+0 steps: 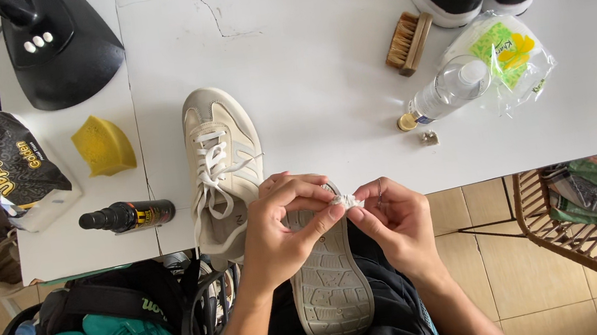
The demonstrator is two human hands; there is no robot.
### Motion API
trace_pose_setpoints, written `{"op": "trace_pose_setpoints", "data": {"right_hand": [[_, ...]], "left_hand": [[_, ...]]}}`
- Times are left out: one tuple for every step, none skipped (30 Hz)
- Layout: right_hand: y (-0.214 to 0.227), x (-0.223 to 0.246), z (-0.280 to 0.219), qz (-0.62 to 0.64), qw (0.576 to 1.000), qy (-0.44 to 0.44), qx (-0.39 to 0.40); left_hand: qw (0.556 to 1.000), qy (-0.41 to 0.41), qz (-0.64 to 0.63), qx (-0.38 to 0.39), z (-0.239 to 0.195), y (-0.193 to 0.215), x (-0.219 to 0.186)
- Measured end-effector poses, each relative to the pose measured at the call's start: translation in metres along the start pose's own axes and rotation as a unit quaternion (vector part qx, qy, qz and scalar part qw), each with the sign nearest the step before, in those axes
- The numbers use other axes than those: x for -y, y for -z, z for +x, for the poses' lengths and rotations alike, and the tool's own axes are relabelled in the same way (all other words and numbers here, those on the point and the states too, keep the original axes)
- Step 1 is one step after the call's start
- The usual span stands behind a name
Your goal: The person cleans the sole of a white sneaker using a small white cloth. They rub the cloth into the tread pattern of the sole, then fold the cloth and continue cleaning different sections of the shoe's bottom.
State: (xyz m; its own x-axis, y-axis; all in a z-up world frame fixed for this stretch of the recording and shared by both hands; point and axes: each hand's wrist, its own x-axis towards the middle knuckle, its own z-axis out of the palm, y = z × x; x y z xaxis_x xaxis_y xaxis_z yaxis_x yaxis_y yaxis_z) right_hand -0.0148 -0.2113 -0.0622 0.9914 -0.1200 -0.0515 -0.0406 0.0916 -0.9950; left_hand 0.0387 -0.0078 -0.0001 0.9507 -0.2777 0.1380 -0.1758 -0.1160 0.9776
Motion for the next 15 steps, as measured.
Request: {"op": "trace_pose_setpoints", "data": {"right_hand": [[-0.003, 0.002, 0.0, 0.0, 1.0, 0.0, -0.001], [-0.005, 0.005, 0.001, 0.005, 1.0, 0.017, -0.024], [-0.008, 0.007, 0.002, 0.01, 0.998, 0.034, -0.048], [-0.006, 0.004, 0.0, 0.01, 0.998, 0.033, -0.046], [-0.005, 0.001, -0.003, -0.019, 0.997, 0.05, -0.057], [-0.003, -0.002, -0.005, -0.049, 0.994, 0.066, -0.069], [-0.007, 0.007, -0.003, -0.049, 0.994, 0.066, -0.068], [-0.01, 0.016, -0.001, -0.114, 0.986, 0.107, -0.065], [-0.014, 0.025, 0.0, -0.179, 0.971, 0.147, -0.06], [-0.015, 0.028, -0.001, -0.178, 0.971, 0.148, -0.059], [-0.016, 0.032, -0.001, -0.2, 0.967, 0.156, -0.037], [-0.017, 0.036, -0.002, -0.221, 0.962, 0.162, -0.016], [-0.014, 0.044, -0.003, -0.221, 0.962, 0.162, -0.015], [-0.011, 0.053, -0.002, -0.218, 0.962, 0.147, 0.069], [-0.007, 0.061, -0.002, -0.213, 0.956, 0.132, 0.153]], "left_hand": [[1.0, 0.0, 0.0, 0.001, -0.002, 0.001, 0.003], [1.0, 0.003, -0.007, -0.017, -0.003, 0.001, 0.005], [0.999, 0.005, -0.014, -0.036, -0.005, 0.002, 0.008], [0.999, 0.006, -0.014, -0.037, -0.008, 0.002, 0.01], [0.999, -0.027, 0.009, -0.045, -0.011, 0.002, 0.013], [0.996, -0.059, 0.032, -0.052, -0.013, 0.002, 0.016], [0.996, -0.059, 0.032, -0.052, -0.012, 0.002, 0.006], [0.996, -0.059, 0.054, -0.038, -0.011, 0.002, -0.004], [0.995, -0.059, 0.075, -0.023, -0.011, 0.001, -0.014], [0.995, -0.059, 0.076, -0.024, -0.011, 0.004, -0.015], [0.995, -0.055, 0.08, -0.01, -0.01, 0.006, -0.016], [0.995, -0.05, 0.085, 0.006, -0.01, 0.008, -0.018], [0.995, -0.049, 0.085, 0.006, -0.011, 0.011, -0.017], [0.995, -0.019, 0.099, 0.006, -0.011, 0.013, -0.016], [0.994, 0.011, 0.112, 0.006, -0.011, 0.016, -0.015]]}}
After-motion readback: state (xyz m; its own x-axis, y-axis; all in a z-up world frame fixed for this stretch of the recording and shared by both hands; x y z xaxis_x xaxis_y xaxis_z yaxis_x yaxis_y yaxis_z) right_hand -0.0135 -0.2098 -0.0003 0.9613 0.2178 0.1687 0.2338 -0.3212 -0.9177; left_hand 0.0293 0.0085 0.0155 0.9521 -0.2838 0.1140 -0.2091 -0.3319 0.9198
